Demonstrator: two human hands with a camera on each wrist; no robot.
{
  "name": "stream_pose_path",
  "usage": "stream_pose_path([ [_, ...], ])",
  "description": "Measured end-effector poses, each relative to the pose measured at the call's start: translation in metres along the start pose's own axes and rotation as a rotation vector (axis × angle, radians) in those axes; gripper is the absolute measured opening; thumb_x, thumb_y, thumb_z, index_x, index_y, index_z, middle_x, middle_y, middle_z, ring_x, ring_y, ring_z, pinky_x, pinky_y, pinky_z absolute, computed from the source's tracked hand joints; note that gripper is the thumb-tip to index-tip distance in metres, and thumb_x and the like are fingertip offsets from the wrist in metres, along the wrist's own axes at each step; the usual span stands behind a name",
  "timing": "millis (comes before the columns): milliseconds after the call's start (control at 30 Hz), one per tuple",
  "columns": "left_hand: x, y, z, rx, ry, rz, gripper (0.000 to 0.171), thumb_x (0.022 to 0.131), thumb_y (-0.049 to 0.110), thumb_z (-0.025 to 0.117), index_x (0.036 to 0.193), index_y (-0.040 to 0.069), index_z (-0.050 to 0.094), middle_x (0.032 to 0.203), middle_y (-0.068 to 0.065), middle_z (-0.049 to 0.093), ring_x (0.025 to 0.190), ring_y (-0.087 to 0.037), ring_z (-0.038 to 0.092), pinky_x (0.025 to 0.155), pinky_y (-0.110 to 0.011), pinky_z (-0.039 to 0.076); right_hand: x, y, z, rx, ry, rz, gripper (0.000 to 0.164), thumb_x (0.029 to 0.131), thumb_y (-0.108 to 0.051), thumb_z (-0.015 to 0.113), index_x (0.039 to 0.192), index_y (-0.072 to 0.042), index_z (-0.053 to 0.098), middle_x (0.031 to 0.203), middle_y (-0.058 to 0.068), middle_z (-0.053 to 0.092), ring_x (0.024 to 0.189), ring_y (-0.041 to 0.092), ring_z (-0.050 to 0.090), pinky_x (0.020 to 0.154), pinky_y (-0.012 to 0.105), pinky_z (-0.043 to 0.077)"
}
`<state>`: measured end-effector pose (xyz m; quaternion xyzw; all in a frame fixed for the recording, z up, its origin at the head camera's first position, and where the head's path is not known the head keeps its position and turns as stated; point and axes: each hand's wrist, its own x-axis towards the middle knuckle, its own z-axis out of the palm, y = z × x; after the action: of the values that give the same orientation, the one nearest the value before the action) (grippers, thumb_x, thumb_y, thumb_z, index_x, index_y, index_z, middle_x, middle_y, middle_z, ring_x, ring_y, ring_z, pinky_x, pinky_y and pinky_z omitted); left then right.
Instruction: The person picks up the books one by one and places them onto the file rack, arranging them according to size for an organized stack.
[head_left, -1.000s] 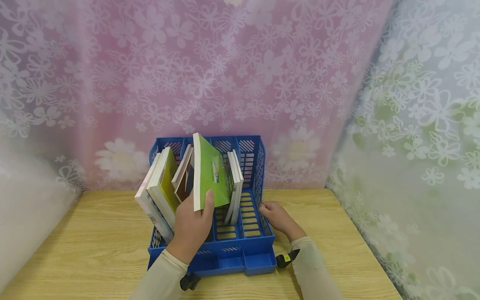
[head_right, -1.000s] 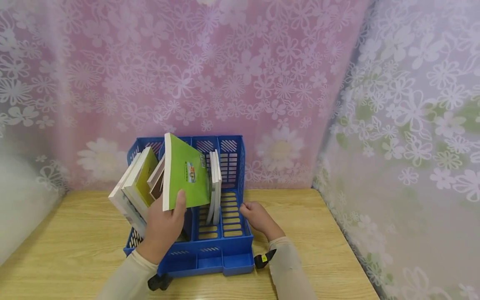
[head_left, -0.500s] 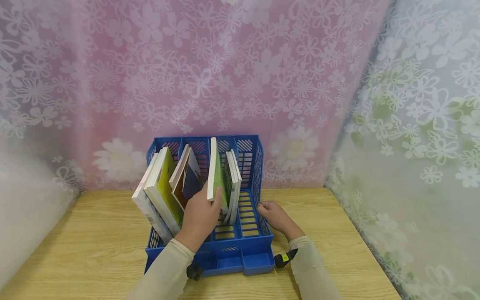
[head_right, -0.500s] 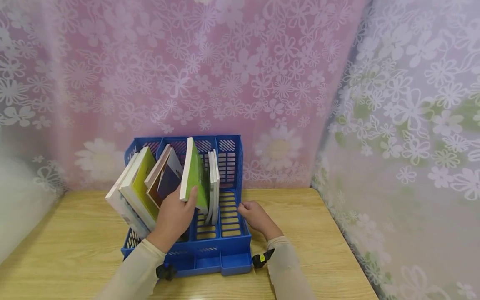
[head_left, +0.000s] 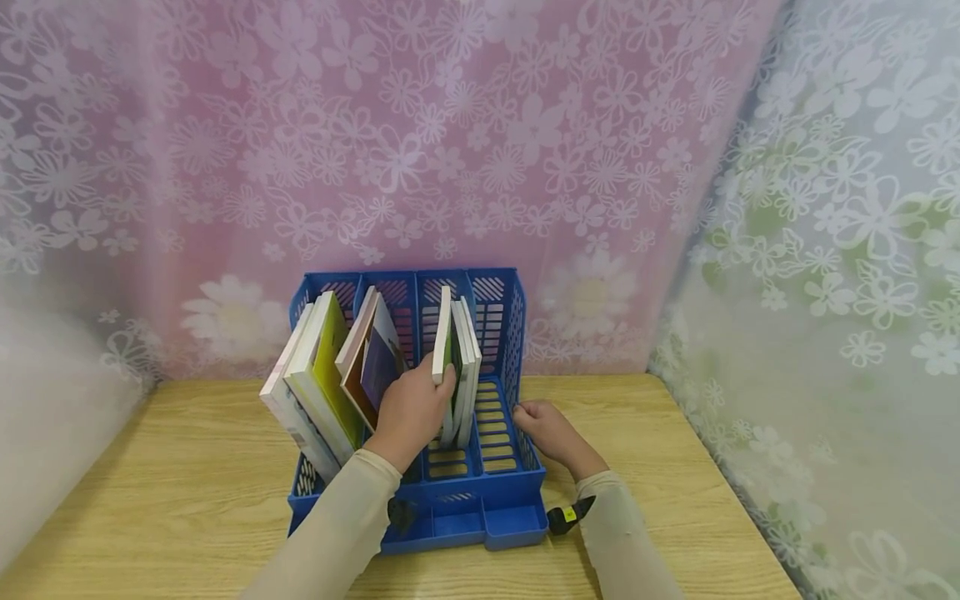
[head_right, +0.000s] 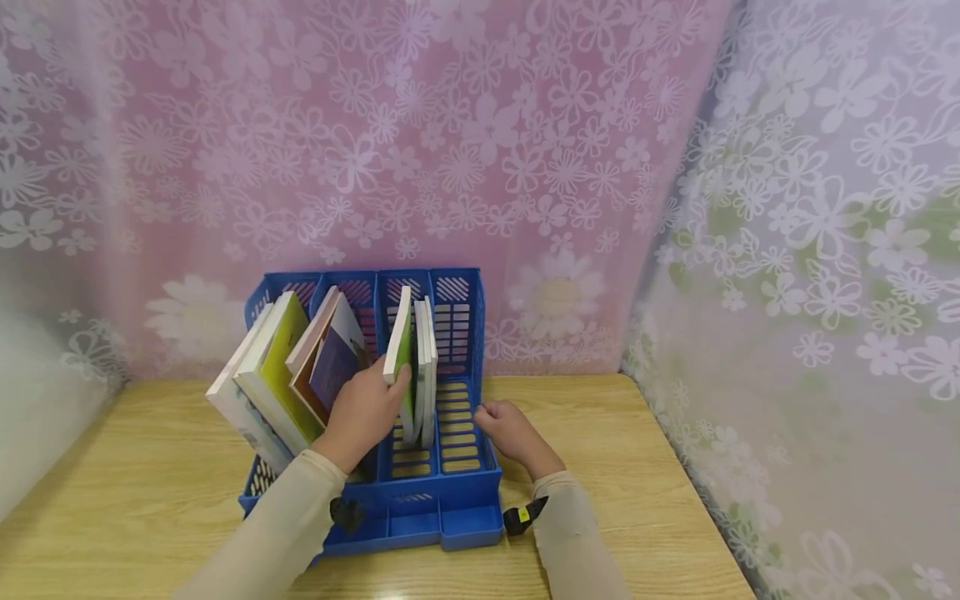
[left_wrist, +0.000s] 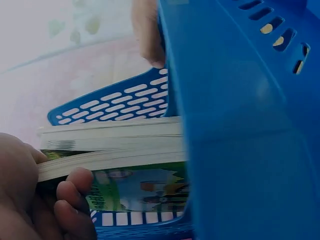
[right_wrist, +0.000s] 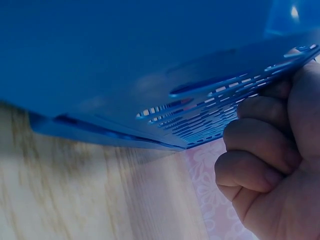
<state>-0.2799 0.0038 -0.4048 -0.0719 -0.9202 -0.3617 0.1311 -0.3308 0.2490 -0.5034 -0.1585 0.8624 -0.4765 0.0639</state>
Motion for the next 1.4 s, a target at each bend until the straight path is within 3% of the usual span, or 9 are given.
stream_pose_path([
  [467, 0.012, -0.011, 0.008, 0.047, -0.023, -0.061, 0.038, 0.108, 0.039, 0.046, 0.104, 0.005, 0.064, 0.063, -0.002, 0.055, 0.049, -0.018, 0.049, 0.048, -0.032, 0.040, -0.003, 0.000, 0.007, 0.038, -0.012, -0.010, 0.042, 0.106, -0.018, 0.047, 0.065, -0.013, 0.040, 0.059, -0.005, 0.033, 0.052, 0.012, 0.028, 0.051, 0.026, 0.028],
  [567, 0.010, -0.014, 0.008, 0.024, -0.034, -0.067, 0.041, 0.108, 0.041, 0.046, 0.111, 0.004, 0.063, 0.067, -0.003, 0.059, 0.050, -0.019, 0.050, 0.049, -0.033, 0.041, -0.002, -0.001, 0.010, 0.035, -0.030, -0.014, 0.041, 0.105, -0.020, 0.048, 0.065, -0.013, 0.040, 0.059, -0.006, 0.034, 0.052, 0.011, 0.029, 0.051, 0.026, 0.028],
  [733, 0.007, -0.017, 0.006, -0.075, -0.137, -0.120, 0.058, 0.106, 0.053, 0.046, 0.142, 0.009, 0.053, 0.088, -0.004, 0.069, 0.064, -0.018, 0.061, 0.059, -0.038, 0.050, -0.002, -0.001, 0.011, 0.020, -0.026, -0.017, 0.041, 0.105, -0.020, 0.047, 0.065, -0.013, 0.041, 0.060, -0.005, 0.034, 0.052, 0.011, 0.029, 0.052, 0.026, 0.029],
  [833, 0.004, -0.018, 0.002, -0.082, -0.215, -0.127, 0.071, 0.102, 0.057, 0.051, 0.159, 0.017, 0.038, 0.087, -0.004, 0.069, 0.067, -0.018, 0.062, 0.063, -0.040, 0.052, -0.002, -0.001, 0.010, 0.013, -0.012, -0.017, 0.042, 0.106, -0.019, 0.048, 0.065, -0.013, 0.041, 0.060, -0.004, 0.034, 0.052, 0.013, 0.029, 0.052, 0.027, 0.029],
  [900, 0.002, -0.016, 0.000, -0.071, -0.229, -0.103, 0.076, 0.101, 0.056, 0.056, 0.163, 0.018, 0.033, 0.080, -0.002, 0.066, 0.063, -0.017, 0.059, 0.060, -0.038, 0.050, -0.002, 0.000, 0.009, 0.015, -0.009, -0.016, 0.041, 0.106, -0.018, 0.048, 0.065, -0.012, 0.041, 0.060, -0.004, 0.034, 0.053, 0.014, 0.029, 0.052, 0.028, 0.029],
  [1067, -0.002, -0.013, 0.002, -0.083, -0.205, -0.059, 0.076, 0.102, 0.051, 0.061, 0.163, 0.014, 0.032, 0.066, -0.001, 0.056, 0.049, -0.017, 0.048, 0.050, -0.034, 0.043, -0.002, 0.004, 0.007, 0.031, -0.023, -0.004, 0.041, 0.106, -0.018, 0.047, 0.066, -0.012, 0.041, 0.060, -0.004, 0.034, 0.053, 0.014, 0.029, 0.052, 0.028, 0.029],
  [1200, 0.001, -0.013, 0.007, -0.112, -0.196, -0.072, 0.077, 0.102, 0.053, 0.060, 0.164, 0.017, 0.030, 0.066, -0.002, 0.056, 0.046, -0.017, 0.044, 0.048, -0.034, 0.041, -0.001, 0.002, 0.004, 0.006, -0.016, 0.009, 0.041, 0.105, -0.021, 0.048, 0.065, -0.012, 0.042, 0.060, -0.004, 0.034, 0.054, 0.014, 0.029, 0.054, 0.028, 0.030],
  [1400, 0.002, -0.011, 0.010, -0.081, -0.154, -0.045, 0.076, 0.103, 0.050, 0.060, 0.163, 0.014, 0.031, 0.069, 0.001, 0.058, 0.049, -0.016, 0.050, 0.049, -0.033, 0.043, 0.003, 0.004, -0.002, -0.005, -0.008, 0.029, 0.041, 0.105, -0.023, 0.048, 0.065, -0.013, 0.042, 0.061, -0.004, 0.034, 0.054, 0.014, 0.030, 0.054, 0.028, 0.029],
])
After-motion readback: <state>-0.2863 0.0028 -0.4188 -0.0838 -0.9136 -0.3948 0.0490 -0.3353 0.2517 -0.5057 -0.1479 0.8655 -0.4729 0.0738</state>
